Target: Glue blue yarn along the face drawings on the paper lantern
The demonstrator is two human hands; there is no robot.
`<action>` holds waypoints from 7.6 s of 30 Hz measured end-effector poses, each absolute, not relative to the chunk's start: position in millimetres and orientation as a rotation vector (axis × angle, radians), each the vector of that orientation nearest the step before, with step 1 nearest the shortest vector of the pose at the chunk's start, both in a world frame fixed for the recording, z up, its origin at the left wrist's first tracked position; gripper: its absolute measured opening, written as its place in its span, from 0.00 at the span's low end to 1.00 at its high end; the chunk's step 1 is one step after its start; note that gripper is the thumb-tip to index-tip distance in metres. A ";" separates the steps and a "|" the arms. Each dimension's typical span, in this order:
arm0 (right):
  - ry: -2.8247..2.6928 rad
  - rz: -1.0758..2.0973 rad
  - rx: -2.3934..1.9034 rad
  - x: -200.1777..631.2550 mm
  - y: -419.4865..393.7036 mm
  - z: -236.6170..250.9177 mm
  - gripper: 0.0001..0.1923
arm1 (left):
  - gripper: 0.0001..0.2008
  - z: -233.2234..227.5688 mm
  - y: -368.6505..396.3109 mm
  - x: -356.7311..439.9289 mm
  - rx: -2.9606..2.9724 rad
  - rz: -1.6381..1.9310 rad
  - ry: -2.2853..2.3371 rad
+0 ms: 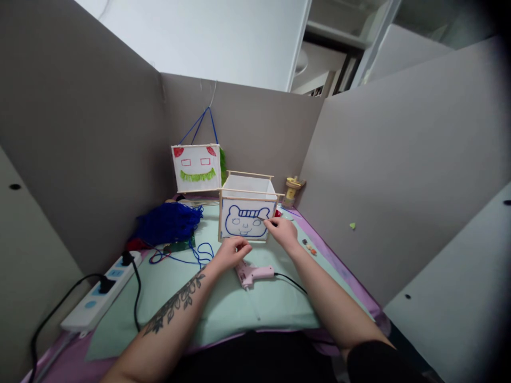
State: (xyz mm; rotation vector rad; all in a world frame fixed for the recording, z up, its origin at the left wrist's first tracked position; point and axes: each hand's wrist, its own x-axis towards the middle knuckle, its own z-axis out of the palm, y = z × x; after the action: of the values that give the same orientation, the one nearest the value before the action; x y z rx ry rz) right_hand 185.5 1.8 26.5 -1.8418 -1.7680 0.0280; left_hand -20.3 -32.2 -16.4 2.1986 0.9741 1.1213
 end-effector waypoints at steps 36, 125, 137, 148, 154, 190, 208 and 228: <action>-1.760 -0.016 -1.792 177.9 2.1 36.8 0.19 | 0.12 -20.6 -30.1 -20.6 2.246 1.102 0.979; -1.338 1.133 -1.529 181.4 21.1 27.1 0.13 | 0.11 -21.6 -29.7 -20.4 2.310 1.073 0.996; -1.297 1.173 -1.553 179.0 16.0 36.0 0.12 | 0.12 -22.0 -30.0 -20.1 2.313 1.073 0.984; -1.270 1.233 -1.525 176.3 12.5 40.4 0.11 | 0.12 -20.2 -31.3 -20.7 2.307 1.072 0.970; -1.264 1.252 -1.531 176.6 9.2 43.2 0.11 | 0.12 -20.6 -31.1 -20.3 2.311 1.066 0.969; -1.217 1.176 -1.511 175.5 20.2 33.1 0.12 | 0.11 -21.2 -30.9 -20.3 2.319 1.071 0.976; -1.223 1.125 -1.520 177.0 28.4 23.7 0.10 | 0.12 -19.2 -32.9 -19.8 2.321 1.028 1.012; -1.398 1.032 -1.476 184.4 7.1 15.9 0.15 | 0.12 -19.8 -32.3 -19.8 2.329 1.030 1.015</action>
State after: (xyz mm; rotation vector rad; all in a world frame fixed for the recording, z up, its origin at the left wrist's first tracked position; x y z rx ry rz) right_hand 184.4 7.1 15.9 -1.4763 -1.3978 1.0320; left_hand -19.8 -32.3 -19.8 2.3294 1.0150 1.0298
